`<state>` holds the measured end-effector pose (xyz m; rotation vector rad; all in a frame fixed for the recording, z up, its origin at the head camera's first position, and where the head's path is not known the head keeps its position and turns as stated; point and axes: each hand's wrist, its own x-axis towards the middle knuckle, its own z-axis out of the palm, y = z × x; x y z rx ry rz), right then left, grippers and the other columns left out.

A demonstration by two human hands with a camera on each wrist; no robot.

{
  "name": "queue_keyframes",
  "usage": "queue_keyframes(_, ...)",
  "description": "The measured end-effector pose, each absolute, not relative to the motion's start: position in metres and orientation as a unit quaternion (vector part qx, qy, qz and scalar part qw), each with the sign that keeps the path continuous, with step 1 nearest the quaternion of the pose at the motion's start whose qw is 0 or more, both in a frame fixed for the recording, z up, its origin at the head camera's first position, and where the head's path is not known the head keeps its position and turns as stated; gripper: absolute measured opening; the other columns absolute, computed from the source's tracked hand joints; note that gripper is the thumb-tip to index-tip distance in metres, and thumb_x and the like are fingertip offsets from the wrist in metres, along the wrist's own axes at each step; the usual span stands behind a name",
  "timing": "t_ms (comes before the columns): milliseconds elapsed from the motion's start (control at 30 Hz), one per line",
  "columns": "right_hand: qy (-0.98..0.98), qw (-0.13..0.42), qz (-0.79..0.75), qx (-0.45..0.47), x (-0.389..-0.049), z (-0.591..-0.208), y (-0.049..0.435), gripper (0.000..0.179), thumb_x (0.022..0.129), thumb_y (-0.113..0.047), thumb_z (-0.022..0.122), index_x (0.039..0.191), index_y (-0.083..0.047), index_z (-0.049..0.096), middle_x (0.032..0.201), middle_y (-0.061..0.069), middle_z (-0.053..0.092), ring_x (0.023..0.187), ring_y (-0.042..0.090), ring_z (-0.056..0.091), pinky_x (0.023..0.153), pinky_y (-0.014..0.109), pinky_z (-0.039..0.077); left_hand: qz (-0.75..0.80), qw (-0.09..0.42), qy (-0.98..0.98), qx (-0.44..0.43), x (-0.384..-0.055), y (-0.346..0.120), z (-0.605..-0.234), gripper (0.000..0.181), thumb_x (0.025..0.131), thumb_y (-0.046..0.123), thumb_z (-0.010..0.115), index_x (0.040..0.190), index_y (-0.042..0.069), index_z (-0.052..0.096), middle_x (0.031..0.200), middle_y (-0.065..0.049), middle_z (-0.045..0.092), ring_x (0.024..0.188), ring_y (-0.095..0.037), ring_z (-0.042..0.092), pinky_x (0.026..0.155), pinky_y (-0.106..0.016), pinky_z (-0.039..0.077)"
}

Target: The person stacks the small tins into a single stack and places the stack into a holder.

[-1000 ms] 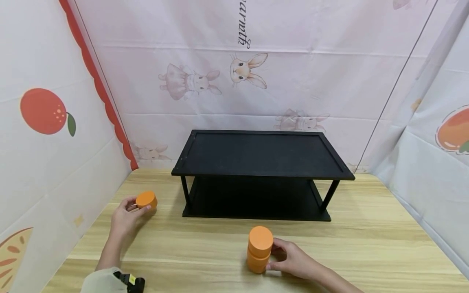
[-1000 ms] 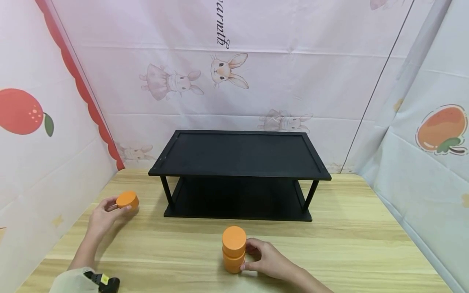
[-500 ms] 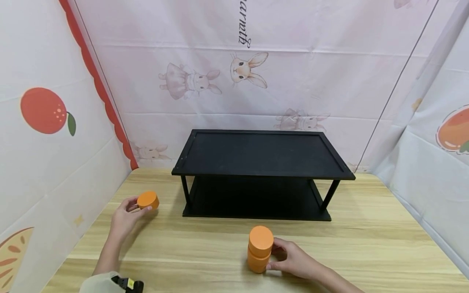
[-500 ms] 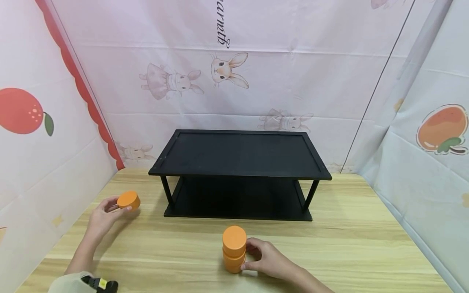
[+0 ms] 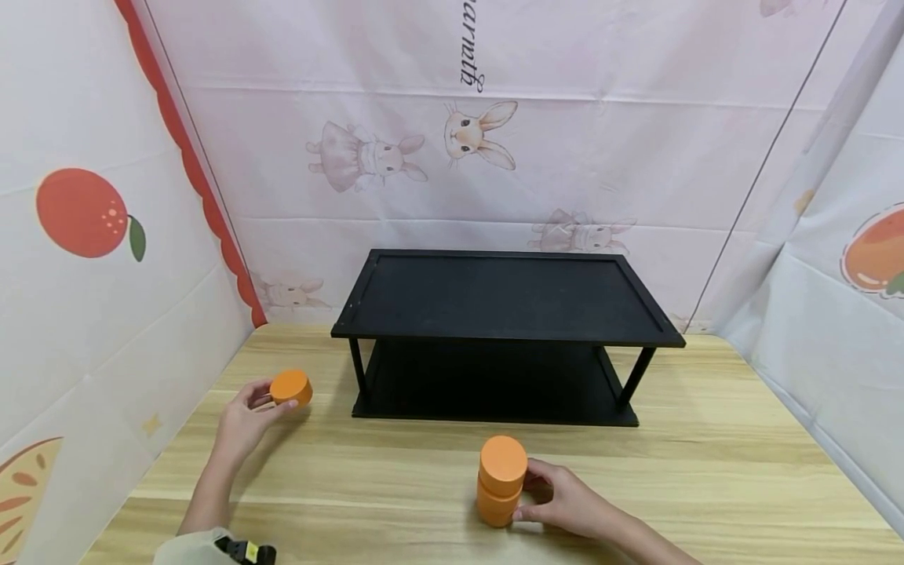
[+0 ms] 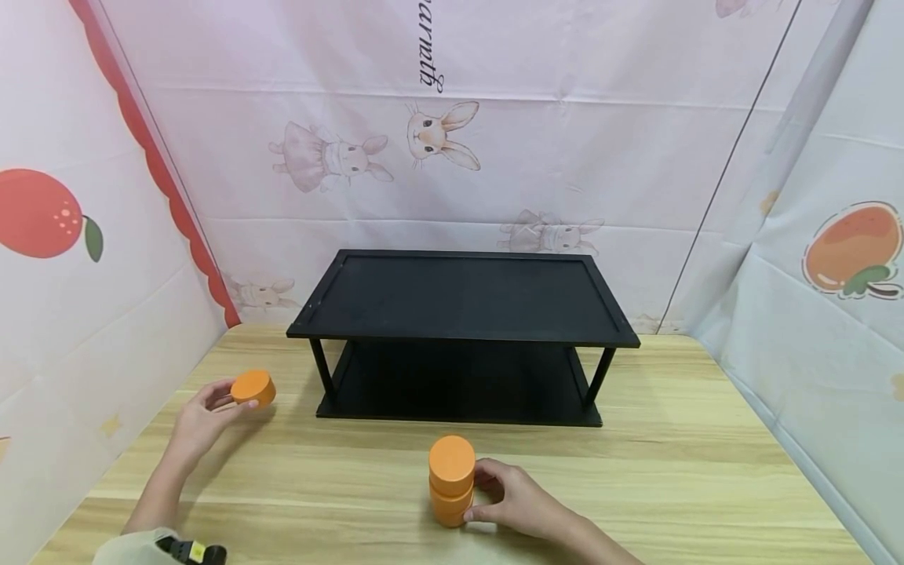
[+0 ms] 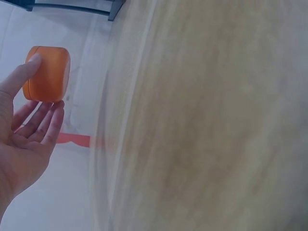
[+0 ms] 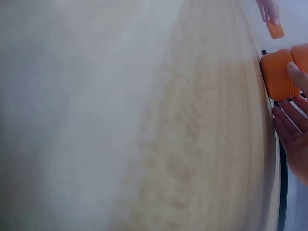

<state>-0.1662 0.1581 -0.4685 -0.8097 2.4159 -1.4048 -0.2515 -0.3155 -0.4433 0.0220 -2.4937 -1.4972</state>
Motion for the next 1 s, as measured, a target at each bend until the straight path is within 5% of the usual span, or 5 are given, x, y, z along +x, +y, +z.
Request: queue_keyframes(1000,0.817,0.122,-0.487,-0.283,-0.1681,-0.4681,0.1564,0.045,0.081,-0.028,0.071,0.121,-0.014,0.055,0.113,-0.005,0.058,0.100,0.013,0.055,0.087,0.031,0.046,-0.508,0.080,-0.857,-0.023,-0.2445,-0.3084,-0.4339,0.075,0.081,0.037,0.070,0.133,-0.006,0.036,0.126,-0.024,0.045,0.112,-0.036,0.047,0.077,-0.014,0.046)
